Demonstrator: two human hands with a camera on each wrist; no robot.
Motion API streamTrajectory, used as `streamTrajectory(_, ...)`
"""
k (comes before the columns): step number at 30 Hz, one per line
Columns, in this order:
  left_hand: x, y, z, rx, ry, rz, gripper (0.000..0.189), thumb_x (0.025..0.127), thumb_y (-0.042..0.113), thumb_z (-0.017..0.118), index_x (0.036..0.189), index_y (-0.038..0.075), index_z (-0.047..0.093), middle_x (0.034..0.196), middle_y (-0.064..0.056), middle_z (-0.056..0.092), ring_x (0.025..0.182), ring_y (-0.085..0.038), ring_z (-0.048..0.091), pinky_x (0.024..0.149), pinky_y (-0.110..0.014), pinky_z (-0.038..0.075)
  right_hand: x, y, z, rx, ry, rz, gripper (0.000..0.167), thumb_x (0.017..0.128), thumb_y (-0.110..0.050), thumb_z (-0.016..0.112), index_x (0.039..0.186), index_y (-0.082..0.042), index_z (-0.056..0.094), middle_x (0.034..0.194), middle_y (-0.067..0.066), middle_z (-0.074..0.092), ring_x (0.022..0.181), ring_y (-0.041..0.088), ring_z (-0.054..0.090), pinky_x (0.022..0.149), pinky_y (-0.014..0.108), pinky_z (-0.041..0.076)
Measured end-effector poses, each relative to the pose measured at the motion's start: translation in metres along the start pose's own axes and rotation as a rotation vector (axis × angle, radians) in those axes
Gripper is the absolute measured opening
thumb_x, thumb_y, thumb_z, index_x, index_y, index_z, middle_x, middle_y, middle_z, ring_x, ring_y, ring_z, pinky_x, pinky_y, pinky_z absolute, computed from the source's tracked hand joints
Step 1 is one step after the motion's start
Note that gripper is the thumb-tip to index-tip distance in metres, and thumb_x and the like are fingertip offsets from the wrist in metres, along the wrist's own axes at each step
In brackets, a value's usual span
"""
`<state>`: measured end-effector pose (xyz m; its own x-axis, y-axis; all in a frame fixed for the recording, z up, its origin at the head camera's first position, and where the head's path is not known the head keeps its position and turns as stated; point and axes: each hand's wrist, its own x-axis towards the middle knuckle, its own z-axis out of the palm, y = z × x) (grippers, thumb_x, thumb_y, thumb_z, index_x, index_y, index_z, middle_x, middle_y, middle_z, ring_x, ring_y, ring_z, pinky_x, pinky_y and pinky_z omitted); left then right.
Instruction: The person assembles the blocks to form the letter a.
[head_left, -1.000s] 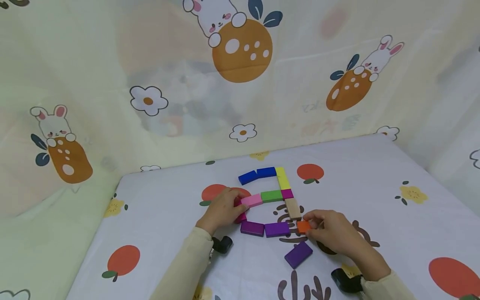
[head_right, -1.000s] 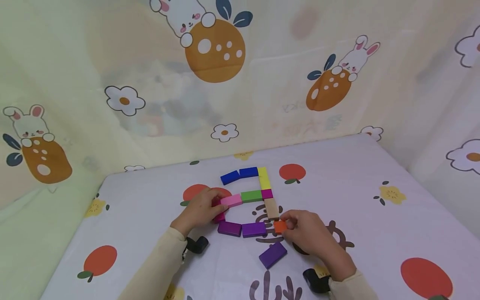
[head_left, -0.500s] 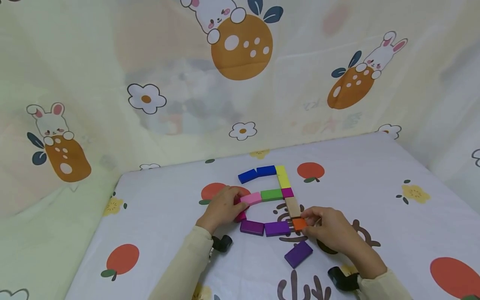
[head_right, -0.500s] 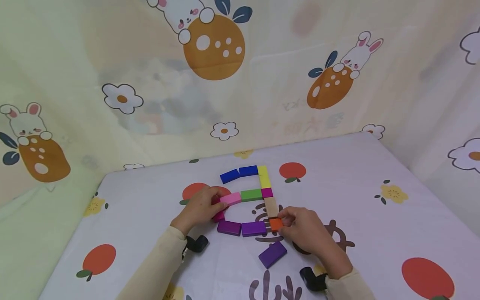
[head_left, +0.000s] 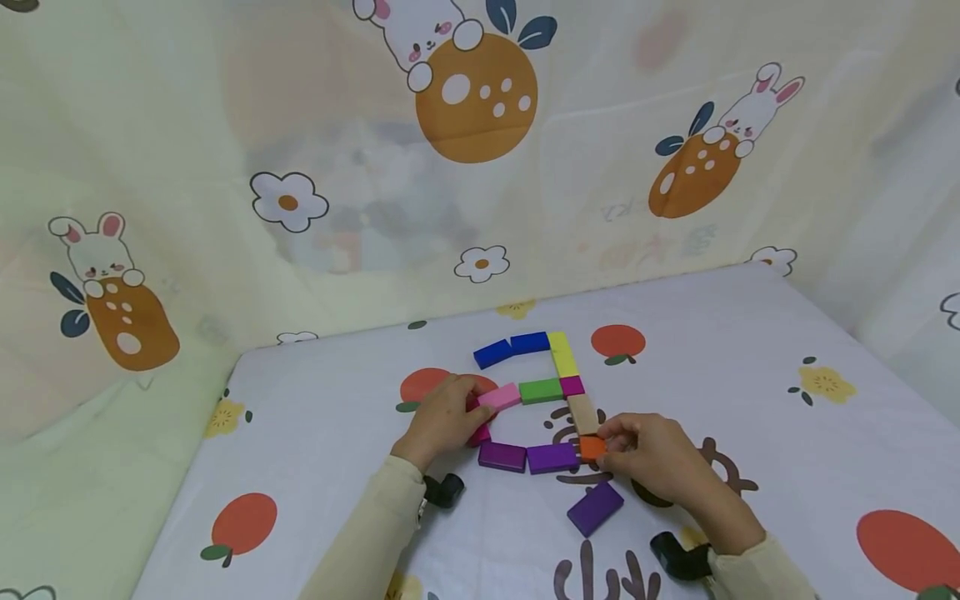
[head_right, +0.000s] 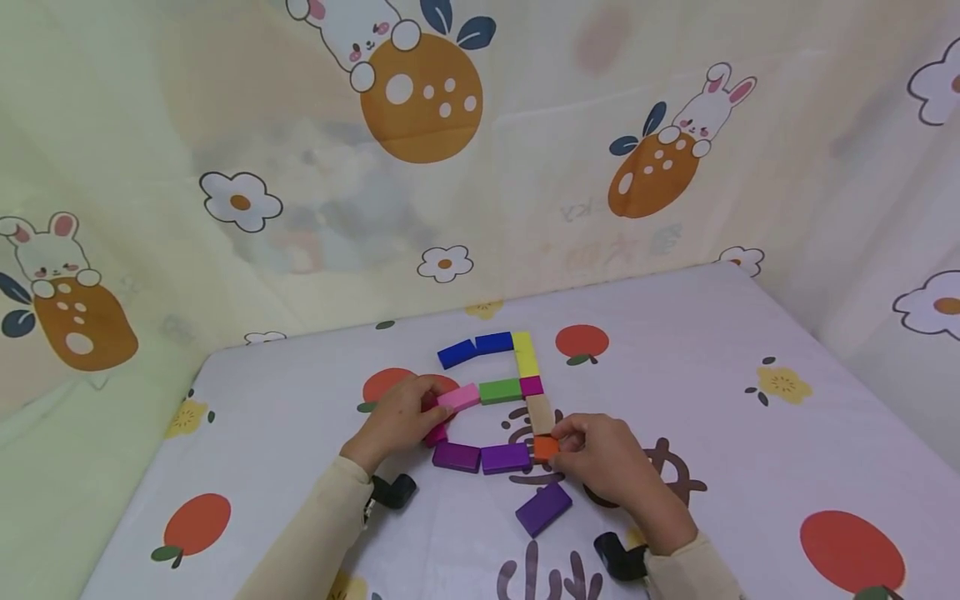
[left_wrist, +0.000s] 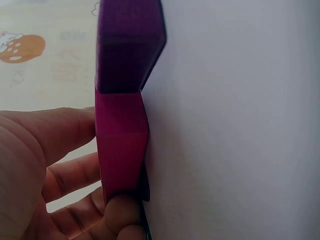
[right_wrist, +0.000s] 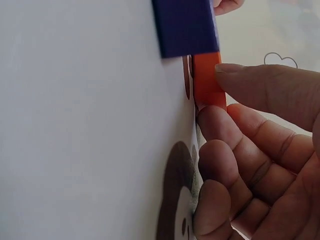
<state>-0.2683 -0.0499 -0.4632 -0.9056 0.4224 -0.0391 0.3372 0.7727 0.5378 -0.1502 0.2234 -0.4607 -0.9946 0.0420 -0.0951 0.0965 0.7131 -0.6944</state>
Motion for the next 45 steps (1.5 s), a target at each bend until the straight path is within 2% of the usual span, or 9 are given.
streamTrajectory(8, -0.001, 0.001, 0.001, 0.008, -0.009, 0.003, 0.034, 0.099, 0.032, 0.073, 0.128, 0.015, 0.069, 0.11, -0.001, 0.061, 0.103, -0.018, 0.055, 0.087, -0.037, 0.054, -0.001, 0.002, 0.0, -0.004, -0.008, 0.02, 0.028, 0.085, -0.012, 0.083, 0.112, -0.009, 0.076, 0.085, -0.002, 0.068, 0.08, 0.017, 0.059, 0.071, 0.033, 0.049)
streamTrajectory(12, -0.007, 0.008, 0.0, 0.074, 0.031, 0.039, 0.041, 0.097, 0.034, 0.075, 0.132, 0.014, 0.068, 0.112, -0.003, 0.058, 0.099, -0.018, 0.056, 0.084, -0.035, 0.054, -0.002, 0.004, -0.001, -0.001, -0.006, 0.02, 0.029, 0.084, -0.011, 0.083, 0.113, -0.009, 0.076, 0.084, -0.002, 0.067, 0.079, 0.017, 0.059, 0.07, 0.034, 0.049)
streamTrajectory(14, -0.012, 0.014, 0.0, 0.125, 0.049, 0.103, 0.043, 0.096, 0.036, 0.076, 0.132, 0.014, 0.068, 0.114, -0.004, 0.06, 0.1, -0.018, 0.059, 0.084, -0.034, 0.055, -0.003, 0.004, -0.001, 0.0, -0.004, 0.022, 0.03, 0.084, -0.011, 0.084, 0.113, -0.009, 0.076, 0.083, -0.002, 0.067, 0.078, 0.018, 0.058, 0.07, 0.034, 0.048)
streamTrajectory(16, -0.017, 0.022, 0.001, 0.176, 0.035, 0.186, 0.042, 0.096, 0.038, 0.077, 0.13, 0.014, 0.069, 0.118, -0.004, 0.061, 0.104, -0.018, 0.059, 0.087, -0.034, 0.056, -0.003, 0.003, -0.002, 0.004, -0.004, 0.022, 0.03, 0.084, -0.011, 0.084, 0.113, -0.008, 0.076, 0.082, -0.001, 0.066, 0.078, 0.018, 0.058, 0.069, 0.034, 0.047)
streamTrajectory(19, -0.025, 0.033, 0.006, 0.245, -0.04, 0.312, 0.042, 0.094, 0.043, 0.078, 0.125, 0.016, 0.072, 0.117, -0.002, 0.063, 0.107, -0.016, 0.058, 0.093, -0.032, 0.053, -0.002, 0.002, -0.002, 0.011, -0.01, 0.026, 0.03, 0.084, -0.011, 0.084, 0.113, -0.008, 0.076, 0.082, -0.001, 0.065, 0.079, 0.019, 0.057, 0.069, 0.034, 0.046)
streamTrajectory(22, -0.031, 0.04, 0.014, 0.302, -0.109, 0.372, 0.041, 0.091, 0.047, 0.08, 0.121, 0.019, 0.075, 0.108, 0.003, 0.062, 0.101, -0.012, 0.055, 0.089, -0.029, 0.05, -0.001, 0.002, -0.002, 0.018, -0.022, 0.016, 0.028, 0.084, -0.011, 0.083, 0.112, -0.008, 0.075, 0.082, -0.001, 0.065, 0.079, 0.018, 0.056, 0.069, 0.034, 0.046)
streamTrajectory(27, -0.034, 0.043, 0.024, 0.359, -0.138, 0.377, 0.037, 0.089, 0.046, 0.082, 0.117, 0.023, 0.076, 0.101, 0.008, 0.061, 0.094, -0.01, 0.05, 0.081, -0.026, 0.044, 0.0, 0.001, -0.002, 0.01, -0.043, 0.002, 0.027, 0.084, -0.011, 0.083, 0.11, -0.008, 0.075, 0.083, 0.0, 0.064, 0.079, 0.018, 0.056, 0.07, 0.034, 0.046)
streamTrajectory(35, -0.034, 0.044, 0.025, 0.353, -0.136, 0.394, 0.034, 0.09, 0.044, 0.081, 0.116, 0.023, 0.076, 0.101, 0.009, 0.062, 0.094, -0.01, 0.051, 0.084, -0.026, 0.044, 0.0, 0.0, -0.005, -0.001, -0.05, -0.006, 0.026, 0.085, -0.01, 0.081, 0.11, -0.008, 0.074, 0.083, 0.0, 0.064, 0.079, 0.018, 0.056, 0.07, 0.035, 0.046)
streamTrajectory(45, -0.034, 0.043, 0.026, 0.331, -0.136, 0.41, 0.033, 0.09, 0.043, 0.081, 0.116, 0.022, 0.076, 0.102, 0.008, 0.064, 0.096, -0.01, 0.051, 0.085, -0.027, 0.045, 0.001, 0.001, -0.004, -0.008, -0.039, 0.035, 0.029, 0.086, -0.011, 0.081, 0.115, -0.008, 0.074, 0.084, 0.001, 0.063, 0.08, 0.02, 0.055, 0.069, 0.034, 0.048)
